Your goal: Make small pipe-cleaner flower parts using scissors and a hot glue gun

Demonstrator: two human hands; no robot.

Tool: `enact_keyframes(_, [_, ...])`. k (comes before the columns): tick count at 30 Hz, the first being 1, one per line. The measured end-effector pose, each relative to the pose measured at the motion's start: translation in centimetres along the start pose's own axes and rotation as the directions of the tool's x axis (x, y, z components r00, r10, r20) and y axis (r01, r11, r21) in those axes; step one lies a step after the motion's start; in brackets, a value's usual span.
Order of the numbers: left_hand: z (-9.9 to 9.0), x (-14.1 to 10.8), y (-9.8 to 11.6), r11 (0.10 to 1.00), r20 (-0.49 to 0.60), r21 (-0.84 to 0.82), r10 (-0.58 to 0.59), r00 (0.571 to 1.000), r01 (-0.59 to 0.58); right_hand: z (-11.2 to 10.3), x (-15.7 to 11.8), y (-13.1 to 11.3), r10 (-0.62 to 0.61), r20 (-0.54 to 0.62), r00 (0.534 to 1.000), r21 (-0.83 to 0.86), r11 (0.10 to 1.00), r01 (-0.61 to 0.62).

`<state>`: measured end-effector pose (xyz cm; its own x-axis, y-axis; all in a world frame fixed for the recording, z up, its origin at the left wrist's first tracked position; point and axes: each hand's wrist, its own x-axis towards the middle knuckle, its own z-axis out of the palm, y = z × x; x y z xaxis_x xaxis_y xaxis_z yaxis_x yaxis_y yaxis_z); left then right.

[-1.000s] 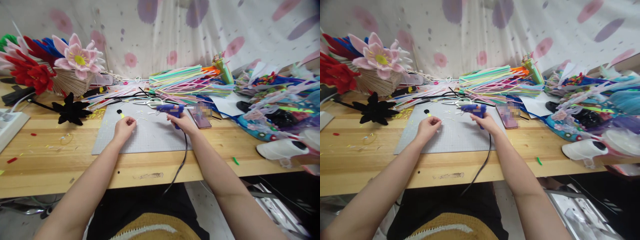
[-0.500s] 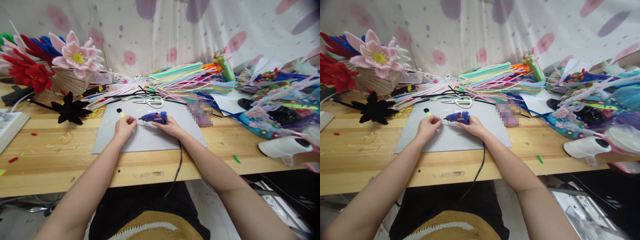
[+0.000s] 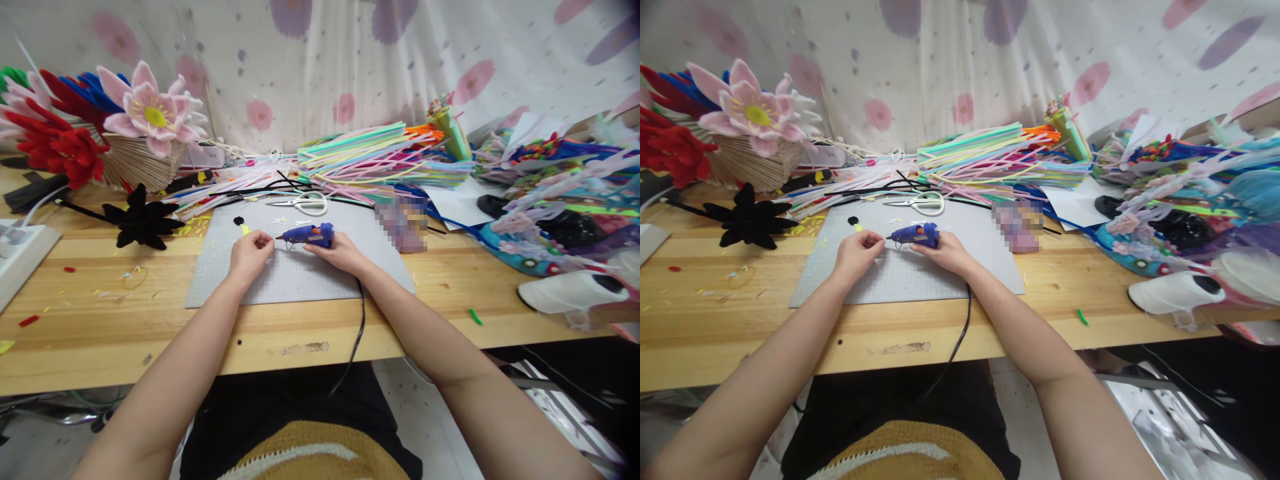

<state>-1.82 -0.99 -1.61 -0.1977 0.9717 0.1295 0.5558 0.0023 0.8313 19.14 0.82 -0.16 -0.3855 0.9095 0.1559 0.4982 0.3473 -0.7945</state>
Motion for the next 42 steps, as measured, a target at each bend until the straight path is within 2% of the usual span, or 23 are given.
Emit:
enact_keyframes(15, [-0.1, 0.0, 0.1, 1.000, 0.016, 0.003, -0.010, 1.000, 0.010, 0.1, 0.1, 0.5, -0.016, -0.011, 1.000, 0.017, 1.000, 0.017])
enact_keyframes(32, [-0.2, -0.1, 0.0, 0.999, 0.021, -0.032, 0.008, 1.000, -0.007, -0.4, 0.1, 0.7, 0.039, -0.044, 0.998, 0.059, 0.998, -0.037])
enact_keyframes(35, [-0.2, -0.1, -0.2, 0.999, 0.026, -0.050, 0.021, 0.999, -0.019, -0.9, 0.1, 0.7, 0.096, -0.090, 0.991, 0.062, 0.994, -0.090])
enact_keyframes(38, [-0.2, 0.0, -0.5, 0.996, 0.040, -0.087, 0.018, 0.999, -0.015, -1.8, 0.0, 1.1, 0.138, -0.184, 0.973, 0.091, 0.988, -0.123])
enact_keyframes(40, [-0.3, 0.1, -0.6, 0.994, 0.029, -0.112, 0.012, 1.000, -0.009, -2.8, -0.1, 1.8, 0.175, -0.274, 0.946, 0.125, 0.981, -0.146])
enact_keyframes(42, [-0.5, 0.2, -0.5, 0.990, -0.017, -0.140, 0.011, 1.000, -0.014, -3.9, -0.1, 2.8, 0.221, -0.383, 0.897, 0.138, 0.974, -0.181])
